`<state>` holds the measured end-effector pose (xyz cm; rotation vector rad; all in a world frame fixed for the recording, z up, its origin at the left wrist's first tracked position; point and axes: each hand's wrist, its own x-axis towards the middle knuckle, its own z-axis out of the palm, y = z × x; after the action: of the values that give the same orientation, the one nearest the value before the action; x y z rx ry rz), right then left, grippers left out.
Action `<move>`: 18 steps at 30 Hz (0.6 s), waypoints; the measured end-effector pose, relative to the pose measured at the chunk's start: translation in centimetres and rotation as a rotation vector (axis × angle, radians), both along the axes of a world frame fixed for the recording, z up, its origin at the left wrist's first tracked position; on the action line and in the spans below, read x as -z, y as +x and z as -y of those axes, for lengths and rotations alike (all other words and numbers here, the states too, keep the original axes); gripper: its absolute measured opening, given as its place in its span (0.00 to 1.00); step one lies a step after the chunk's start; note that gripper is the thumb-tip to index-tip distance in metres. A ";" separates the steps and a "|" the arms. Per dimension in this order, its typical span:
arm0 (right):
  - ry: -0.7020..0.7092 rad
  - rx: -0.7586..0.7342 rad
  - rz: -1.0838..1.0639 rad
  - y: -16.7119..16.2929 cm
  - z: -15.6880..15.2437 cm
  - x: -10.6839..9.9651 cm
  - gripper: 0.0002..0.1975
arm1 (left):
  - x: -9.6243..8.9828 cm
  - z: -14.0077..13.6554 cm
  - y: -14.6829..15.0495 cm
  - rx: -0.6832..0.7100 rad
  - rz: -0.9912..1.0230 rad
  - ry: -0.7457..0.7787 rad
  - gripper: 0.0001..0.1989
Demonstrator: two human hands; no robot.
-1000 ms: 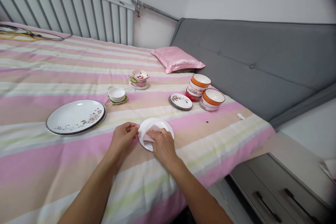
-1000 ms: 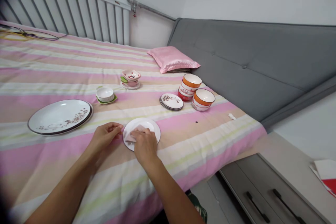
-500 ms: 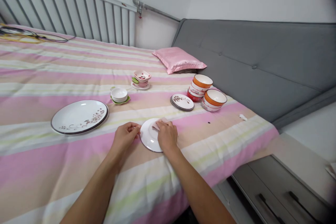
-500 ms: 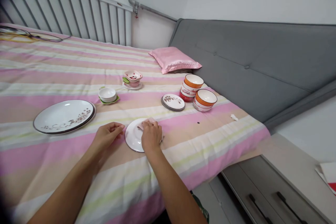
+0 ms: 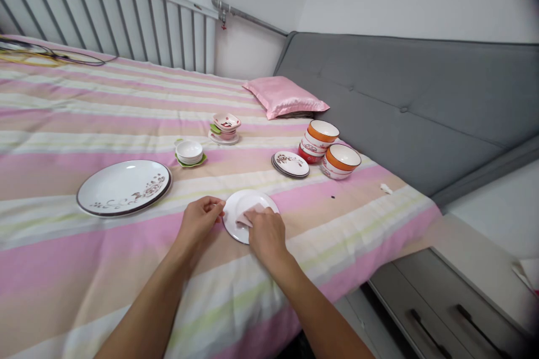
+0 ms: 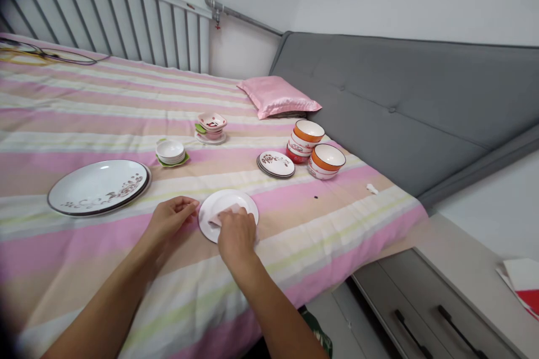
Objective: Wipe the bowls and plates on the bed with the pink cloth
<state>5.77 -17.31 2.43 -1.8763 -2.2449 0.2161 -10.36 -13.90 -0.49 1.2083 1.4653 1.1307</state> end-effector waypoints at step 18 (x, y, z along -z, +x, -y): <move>0.211 0.033 -0.088 -0.5 -4.3 3.8 0.17 | 0.4 -0.2 -0.3 -0.005 -0.020 0.014 0.17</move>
<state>5.30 -13.04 -1.37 -1.7573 -2.0874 0.0531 -10.64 -13.74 -0.94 1.2296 1.4782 1.1363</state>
